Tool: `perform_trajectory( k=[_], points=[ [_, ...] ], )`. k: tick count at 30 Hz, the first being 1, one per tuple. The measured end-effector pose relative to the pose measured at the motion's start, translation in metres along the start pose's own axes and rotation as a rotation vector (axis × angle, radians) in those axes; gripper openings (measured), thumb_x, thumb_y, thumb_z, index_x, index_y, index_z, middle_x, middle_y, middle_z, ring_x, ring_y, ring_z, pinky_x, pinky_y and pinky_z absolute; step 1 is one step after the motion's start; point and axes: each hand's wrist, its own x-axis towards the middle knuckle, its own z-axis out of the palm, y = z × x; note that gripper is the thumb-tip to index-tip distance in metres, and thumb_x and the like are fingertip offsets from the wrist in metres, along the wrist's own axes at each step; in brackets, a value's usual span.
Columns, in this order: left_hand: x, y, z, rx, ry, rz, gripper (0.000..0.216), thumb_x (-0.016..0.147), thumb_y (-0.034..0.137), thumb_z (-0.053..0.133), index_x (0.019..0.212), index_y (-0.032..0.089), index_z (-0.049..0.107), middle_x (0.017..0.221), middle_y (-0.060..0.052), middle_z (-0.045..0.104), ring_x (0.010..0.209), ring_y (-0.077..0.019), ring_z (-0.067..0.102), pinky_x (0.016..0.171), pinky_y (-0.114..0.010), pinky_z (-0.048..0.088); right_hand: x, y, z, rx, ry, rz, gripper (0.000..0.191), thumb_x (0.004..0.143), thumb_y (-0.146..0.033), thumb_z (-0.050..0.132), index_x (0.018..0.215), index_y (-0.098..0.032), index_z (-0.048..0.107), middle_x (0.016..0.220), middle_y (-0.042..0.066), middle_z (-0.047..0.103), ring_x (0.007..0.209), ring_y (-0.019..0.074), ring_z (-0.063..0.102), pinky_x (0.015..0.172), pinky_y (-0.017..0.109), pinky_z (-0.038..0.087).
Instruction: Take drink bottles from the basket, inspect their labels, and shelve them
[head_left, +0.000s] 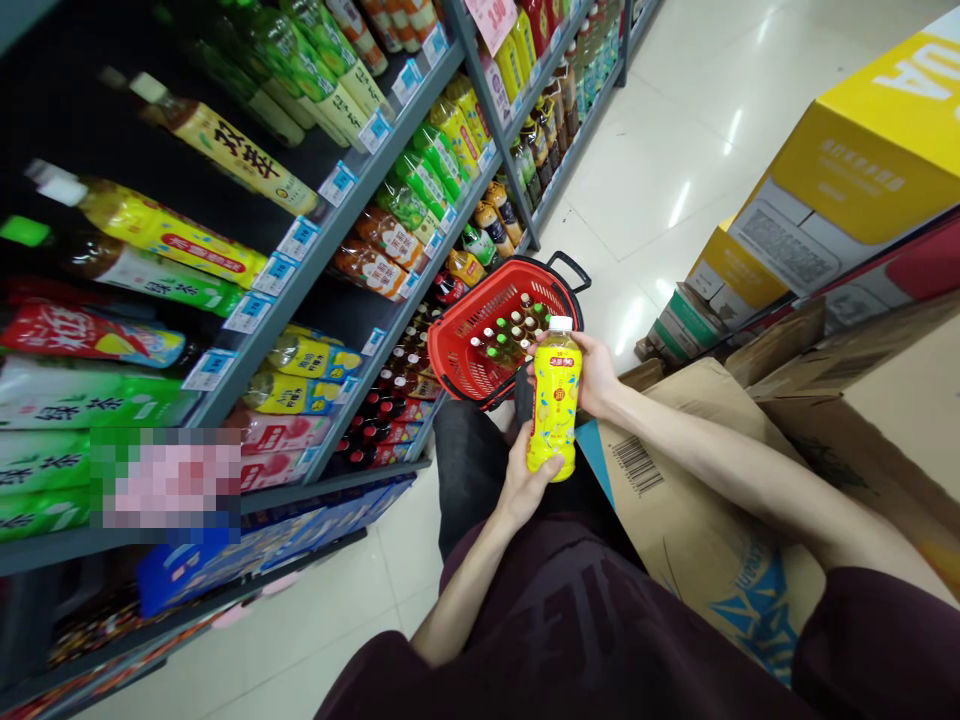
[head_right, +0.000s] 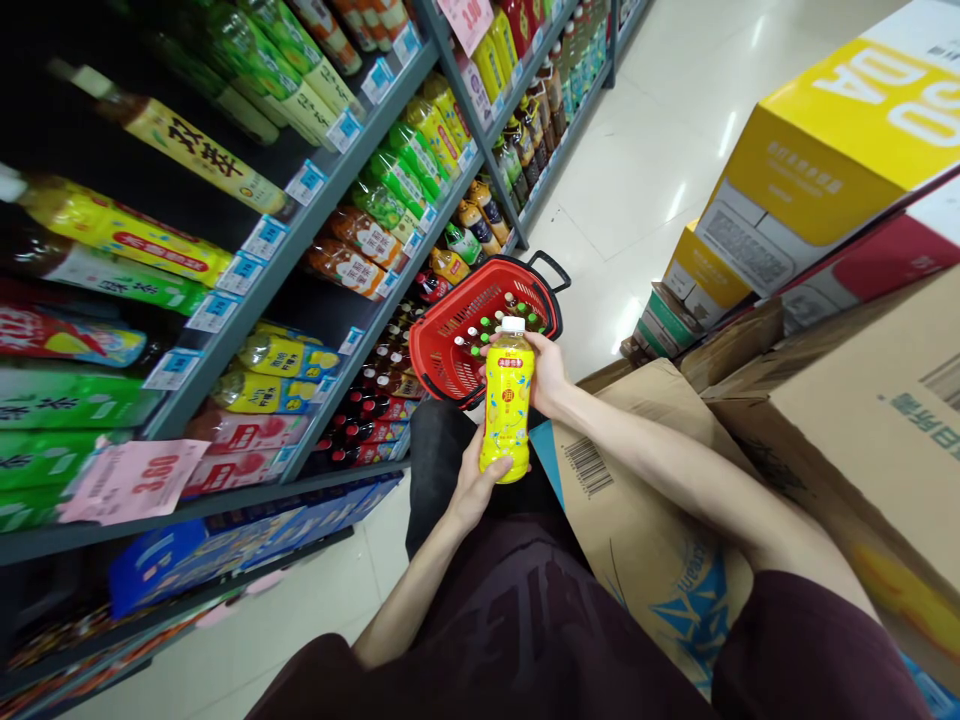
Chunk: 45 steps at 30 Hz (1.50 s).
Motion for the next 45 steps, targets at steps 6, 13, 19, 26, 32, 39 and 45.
perform_trajectory(
  k=[6,13,19,26,32,39,45],
  points=[
    [-0.001,-0.001,-0.001,0.022,0.002,-0.003,0.075,0.073,0.053,0.079,0.133,0.019,0.050,0.128,-0.012,0.068,0.116,-0.0303,0.067,0.101,-0.044,0.054,0.000,0.000,-0.001,0.001,-0.046,-0.009,0.031,0.092,-0.035,0.039,0.099,-0.018,0.064,0.084,0.008,0.077,0.067,0.0245,0.071,0.065,0.039,0.062],
    [-0.001,-0.004,-0.003,0.092,0.006,-0.004,0.076,0.074,0.056,0.077,0.134,0.018,0.049,0.127,-0.012,0.067,0.115,-0.0301,0.066,0.100,-0.044,0.054,0.003,0.001,-0.005,-0.001,-0.067,0.001,0.031,0.092,-0.035,0.038,0.099,-0.018,0.063,0.084,0.008,0.077,0.065,0.0230,0.069,0.066,0.038,0.062],
    [-0.010,0.012,0.003,0.241,0.003,0.024,0.071,0.081,0.056,0.073,0.135,0.017,0.048,0.122,-0.011,0.068,0.108,-0.0275,0.068,0.096,-0.041,0.056,0.001,0.002,-0.002,-0.031,-0.044,-0.010,0.034,0.091,-0.035,0.035,0.094,-0.018,0.065,0.081,0.008,0.076,0.065,0.0237,0.070,0.065,0.037,0.061],
    [-0.025,0.016,0.012,0.744,0.066,0.120,0.080,0.092,0.044,0.063,0.157,0.018,0.024,0.154,-0.020,0.041,0.145,-0.0336,0.044,0.119,-0.051,0.039,0.000,0.004,-0.001,-0.102,0.101,0.052,0.032,0.092,-0.036,0.037,0.087,-0.019,0.065,0.075,0.006,0.074,0.058,0.0215,0.068,0.062,0.035,0.059],
    [-0.028,0.026,0.004,0.846,-0.016,0.107,0.077,0.098,0.045,0.056,0.159,0.016,0.020,0.156,-0.022,0.038,0.144,-0.0351,0.045,0.118,-0.054,0.041,-0.004,0.007,0.001,-0.105,0.159,0.029,0.028,0.088,-0.034,0.041,0.079,-0.020,0.064,0.069,0.005,0.073,0.057,0.0218,0.068,0.059,0.033,0.056],
    [-0.010,0.077,-0.001,0.882,0.088,0.414,0.083,0.088,0.042,0.073,0.158,0.027,0.030,0.155,-0.012,0.041,0.142,-0.0290,0.045,0.121,-0.047,0.040,-0.006,0.022,-0.007,-0.289,0.055,-0.100,0.015,0.069,-0.036,0.067,0.076,-0.023,0.065,0.068,0.000,0.070,0.062,0.0192,0.064,0.061,0.028,0.052],
    [-0.005,0.105,-0.003,1.024,0.015,0.527,0.070,0.088,0.042,0.074,0.151,0.030,0.046,0.142,-0.009,0.054,0.127,-0.0274,0.052,0.112,-0.045,0.047,-0.015,0.038,-0.008,-0.749,-0.067,-0.316,0.018,0.073,-0.041,0.064,0.074,-0.023,0.065,0.070,-0.001,0.065,0.068,0.0200,0.059,0.062,0.027,0.048]
  ],
)
